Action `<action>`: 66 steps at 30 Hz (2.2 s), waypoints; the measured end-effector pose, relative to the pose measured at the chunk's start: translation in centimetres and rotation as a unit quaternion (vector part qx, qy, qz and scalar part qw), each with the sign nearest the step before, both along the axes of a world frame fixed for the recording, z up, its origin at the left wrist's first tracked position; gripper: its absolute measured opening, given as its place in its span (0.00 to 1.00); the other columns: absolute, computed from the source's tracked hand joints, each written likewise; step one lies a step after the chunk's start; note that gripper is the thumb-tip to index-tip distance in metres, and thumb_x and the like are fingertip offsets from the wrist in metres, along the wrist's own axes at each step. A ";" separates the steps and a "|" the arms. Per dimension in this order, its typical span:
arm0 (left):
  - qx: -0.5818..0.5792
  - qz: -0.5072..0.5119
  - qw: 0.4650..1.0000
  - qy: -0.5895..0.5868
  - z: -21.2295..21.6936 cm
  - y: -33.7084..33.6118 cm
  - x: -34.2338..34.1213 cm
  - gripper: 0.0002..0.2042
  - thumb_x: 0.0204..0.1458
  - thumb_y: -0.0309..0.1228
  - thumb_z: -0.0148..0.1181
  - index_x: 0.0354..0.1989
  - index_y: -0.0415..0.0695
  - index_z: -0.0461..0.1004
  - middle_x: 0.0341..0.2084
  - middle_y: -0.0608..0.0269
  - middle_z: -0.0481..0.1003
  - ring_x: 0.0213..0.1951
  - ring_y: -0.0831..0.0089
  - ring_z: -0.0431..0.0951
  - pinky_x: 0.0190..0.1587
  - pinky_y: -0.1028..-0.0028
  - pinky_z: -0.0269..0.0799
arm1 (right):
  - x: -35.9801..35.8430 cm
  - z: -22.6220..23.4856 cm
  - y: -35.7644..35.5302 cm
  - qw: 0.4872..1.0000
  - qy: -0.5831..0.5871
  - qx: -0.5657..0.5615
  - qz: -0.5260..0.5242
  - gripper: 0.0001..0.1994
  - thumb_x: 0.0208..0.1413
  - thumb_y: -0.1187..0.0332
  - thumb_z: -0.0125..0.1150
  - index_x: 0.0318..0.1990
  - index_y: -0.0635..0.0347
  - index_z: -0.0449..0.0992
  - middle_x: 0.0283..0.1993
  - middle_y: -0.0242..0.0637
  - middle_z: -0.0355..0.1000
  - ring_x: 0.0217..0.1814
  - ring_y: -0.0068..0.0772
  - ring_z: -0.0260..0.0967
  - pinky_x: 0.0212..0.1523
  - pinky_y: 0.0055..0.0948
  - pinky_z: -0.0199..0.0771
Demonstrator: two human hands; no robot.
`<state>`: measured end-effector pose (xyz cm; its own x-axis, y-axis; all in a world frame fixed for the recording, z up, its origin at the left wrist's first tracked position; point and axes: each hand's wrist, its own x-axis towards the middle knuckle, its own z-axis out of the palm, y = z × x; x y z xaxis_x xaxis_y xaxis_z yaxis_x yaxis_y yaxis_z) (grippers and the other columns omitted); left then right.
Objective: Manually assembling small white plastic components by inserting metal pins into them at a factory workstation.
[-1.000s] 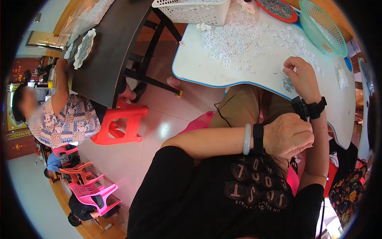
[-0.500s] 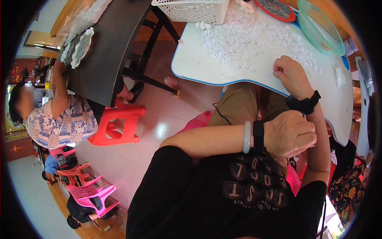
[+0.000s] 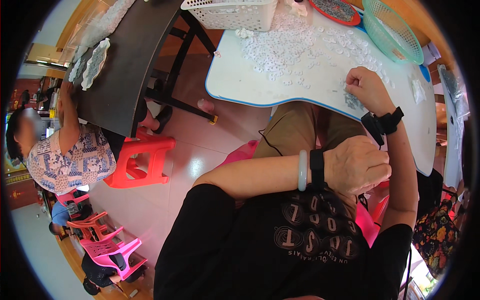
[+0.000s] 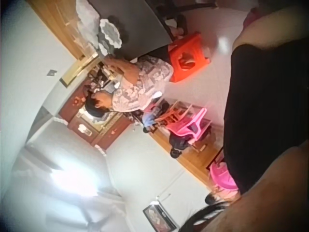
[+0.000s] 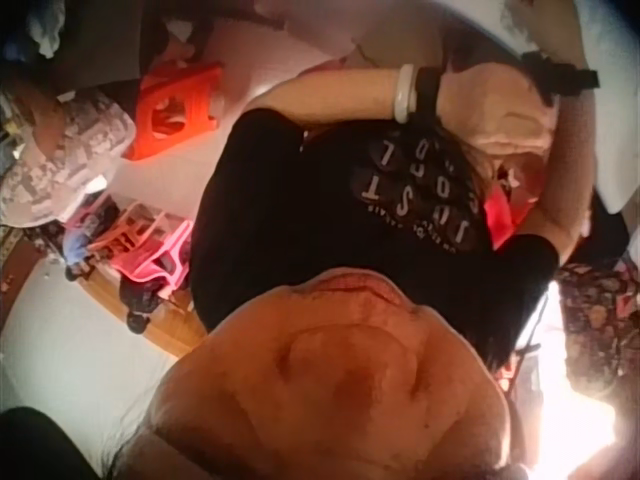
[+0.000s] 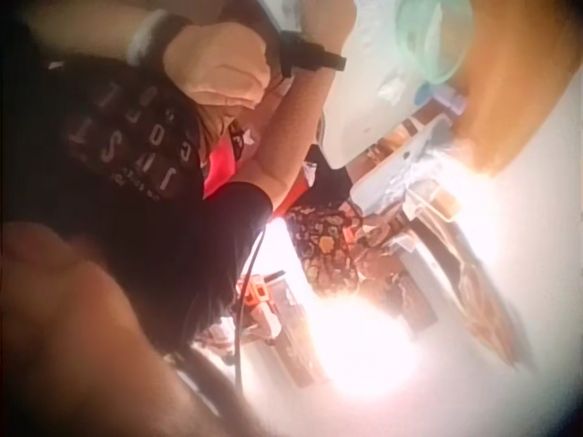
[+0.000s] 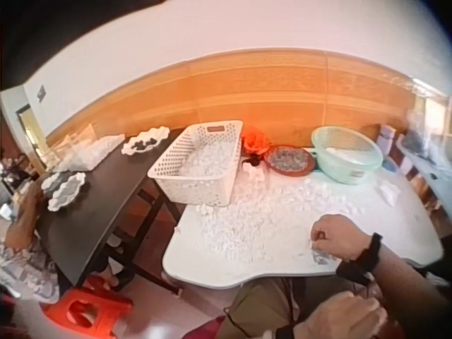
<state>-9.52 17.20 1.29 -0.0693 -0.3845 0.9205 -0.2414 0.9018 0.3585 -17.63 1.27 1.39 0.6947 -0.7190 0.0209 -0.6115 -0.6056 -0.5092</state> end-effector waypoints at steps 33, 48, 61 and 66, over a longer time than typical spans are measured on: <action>0.090 -0.002 0.994 0.068 0.6 -0.5 0.5 0.07 0.41 0.23 0.64 0.25 0.44 0.70 0.20 0.63 0.66 0.19 0.66 0.67 0.23 0.72 0.61 | -1.5 2.3 1.8 0.931 -0.244 0.252 -0.102 0.04 0.54 0.73 0.54 0.37 0.61 0.70 0.27 0.28 0.68 0.24 0.13 0.60 0.23 0.15 0.58; 0.447 -0.300 0.746 0.393 4.5 0.3 2.8 0.08 0.62 0.31 0.49 0.38 0.39 0.66 0.27 0.64 0.71 0.22 0.81 0.67 0.27 0.82 0.65 | -3.9 7.4 12.4 0.831 -0.519 0.192 -0.063 0.11 0.50 0.83 0.51 0.42 0.71 0.73 0.36 0.35 0.71 0.28 0.15 0.61 0.29 0.14 0.60; 0.465 -0.323 0.752 0.338 6.0 2.0 2.6 0.07 0.62 0.30 0.49 0.40 0.38 0.66 0.29 0.66 0.71 0.23 0.85 0.65 0.28 0.84 0.62 | -4.3 7.9 14.8 0.792 -0.558 0.241 -0.059 0.14 0.51 0.79 0.54 0.45 0.72 0.66 0.32 0.35 0.67 0.29 0.15 0.62 0.30 0.12 0.61; 0.464 -0.317 0.762 0.322 6.3 2.1 2.5 0.07 0.62 0.30 0.49 0.40 0.38 0.67 0.29 0.68 0.70 0.24 0.85 0.65 0.28 0.85 0.61 | -5.0 7.6 14.6 0.822 -0.542 0.175 -0.015 0.11 0.50 0.79 0.54 0.42 0.70 0.68 0.33 0.38 0.68 0.27 0.16 0.62 0.29 0.13 0.60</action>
